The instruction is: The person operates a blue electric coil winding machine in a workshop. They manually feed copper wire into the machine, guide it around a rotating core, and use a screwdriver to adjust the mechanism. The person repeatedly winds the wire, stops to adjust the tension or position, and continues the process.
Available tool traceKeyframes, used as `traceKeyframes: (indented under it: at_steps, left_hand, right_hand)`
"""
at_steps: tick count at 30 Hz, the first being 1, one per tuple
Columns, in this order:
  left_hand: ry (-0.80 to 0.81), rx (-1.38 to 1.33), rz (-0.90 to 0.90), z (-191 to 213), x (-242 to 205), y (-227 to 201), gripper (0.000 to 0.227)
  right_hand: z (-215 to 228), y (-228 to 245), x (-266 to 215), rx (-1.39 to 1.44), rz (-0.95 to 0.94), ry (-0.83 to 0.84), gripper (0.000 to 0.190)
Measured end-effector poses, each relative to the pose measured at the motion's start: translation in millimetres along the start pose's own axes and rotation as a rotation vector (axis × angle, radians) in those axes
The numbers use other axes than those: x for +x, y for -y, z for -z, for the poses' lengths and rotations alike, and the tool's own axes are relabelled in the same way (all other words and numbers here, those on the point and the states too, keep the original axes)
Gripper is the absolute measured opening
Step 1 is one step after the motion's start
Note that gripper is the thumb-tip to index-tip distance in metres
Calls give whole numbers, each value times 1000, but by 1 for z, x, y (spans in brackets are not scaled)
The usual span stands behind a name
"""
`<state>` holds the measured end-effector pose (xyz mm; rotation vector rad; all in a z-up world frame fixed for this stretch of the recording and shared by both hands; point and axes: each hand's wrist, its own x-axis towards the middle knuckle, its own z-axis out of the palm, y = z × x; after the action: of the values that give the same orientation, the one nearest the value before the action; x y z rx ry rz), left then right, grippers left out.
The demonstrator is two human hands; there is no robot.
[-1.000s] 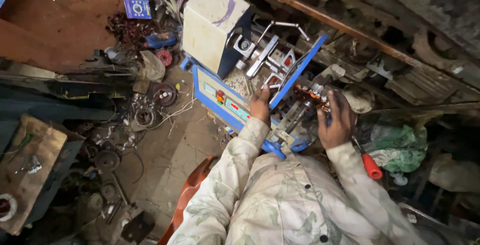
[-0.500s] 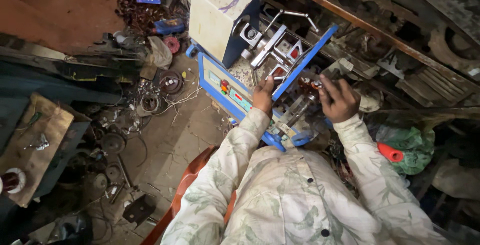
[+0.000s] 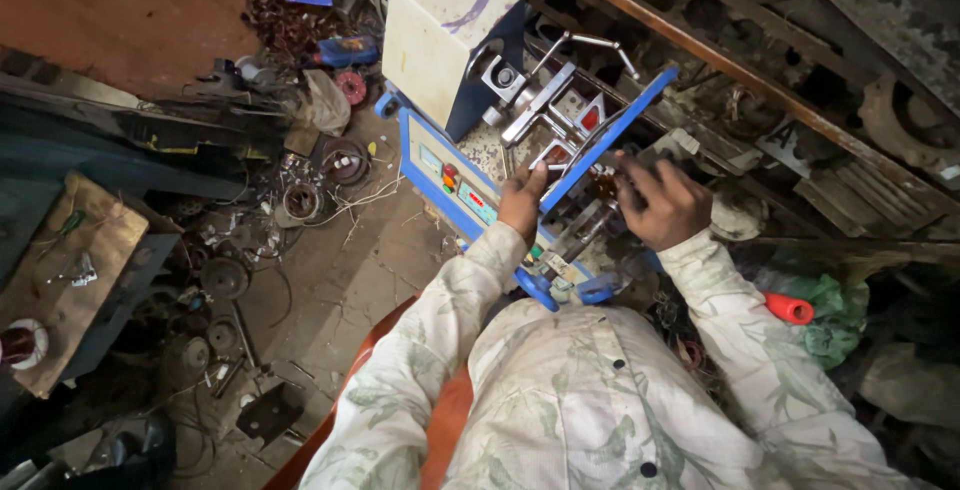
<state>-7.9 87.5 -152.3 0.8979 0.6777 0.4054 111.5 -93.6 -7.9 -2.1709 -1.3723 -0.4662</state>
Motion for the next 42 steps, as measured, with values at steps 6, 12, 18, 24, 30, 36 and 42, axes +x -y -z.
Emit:
traceKeyframes:
  at_steps: [6,12,18,24,30,36,42]
  left_hand:
    - [70,-5,61,3,2,-8,40]
    - [94,26,131,0,-6,-28,38]
    - [107,36,120,-2,-8,-34,38]
    - [119,9,114,1,-6,-29,38]
    - [134,9,109,3,-3,-28,37]
    - [138,-18,146,1,-7,-30,36]
    - [187,-5,113,8,-2,-22,37]
  right_hand:
    - [3,4,7,-15,0,23,34]
    - [1,2,8,-20,16,22,35]
    - [1,2,8,-24,14,20,35]
    - [-2,0,2,-35,5,9,34]
    - [-3,-1,3,-18,11,-14,35]
    - [8,8,1,-119,-95,58,55]
    - [60,9,-94,-42,-57,-147,51]
